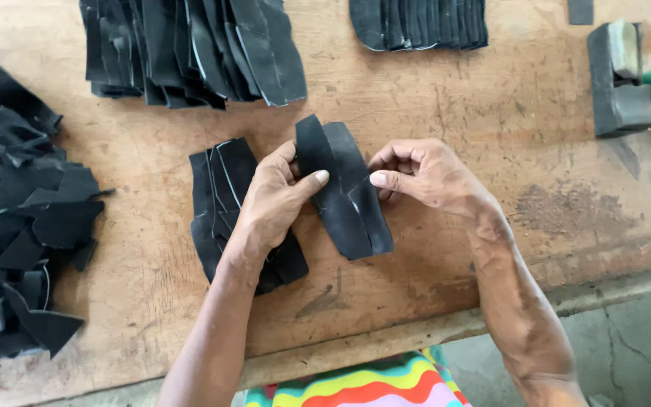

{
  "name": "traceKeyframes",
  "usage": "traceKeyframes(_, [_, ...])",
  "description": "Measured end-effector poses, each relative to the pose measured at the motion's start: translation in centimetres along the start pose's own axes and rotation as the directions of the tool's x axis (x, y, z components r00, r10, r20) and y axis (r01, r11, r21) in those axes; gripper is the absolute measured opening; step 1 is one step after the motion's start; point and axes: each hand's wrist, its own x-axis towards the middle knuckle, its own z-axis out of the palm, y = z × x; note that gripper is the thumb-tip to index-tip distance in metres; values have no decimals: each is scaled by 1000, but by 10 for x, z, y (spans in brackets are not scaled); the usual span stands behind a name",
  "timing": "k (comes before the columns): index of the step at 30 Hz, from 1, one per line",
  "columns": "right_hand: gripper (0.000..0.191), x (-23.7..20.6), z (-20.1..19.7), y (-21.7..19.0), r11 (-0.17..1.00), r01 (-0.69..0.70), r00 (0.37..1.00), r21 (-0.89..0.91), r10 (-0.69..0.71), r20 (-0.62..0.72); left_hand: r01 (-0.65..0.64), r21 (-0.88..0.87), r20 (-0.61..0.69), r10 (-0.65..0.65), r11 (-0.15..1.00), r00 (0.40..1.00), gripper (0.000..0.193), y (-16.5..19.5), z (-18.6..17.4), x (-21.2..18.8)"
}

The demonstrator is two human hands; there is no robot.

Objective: The person repeatedly picks up two black rubber pieces from a wooden workbench, aligns their edges, and checks the fit by hand. The person handles the pieces one at a time, separating and rejoining them multiple times without using tools.

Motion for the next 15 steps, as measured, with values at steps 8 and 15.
traceKeyframes(8, [15, -11, 1, -6, 956, -169, 951, -241, 94, -295, -17, -1, 4, 17, 1000, 1000, 31, 1, -6, 4])
traceKeyframes(15, [4, -49, 3, -74, 972, 85, 852, 219, -185, 490, 41, -28, 14, -41, 999, 999, 32, 2, -18, 14])
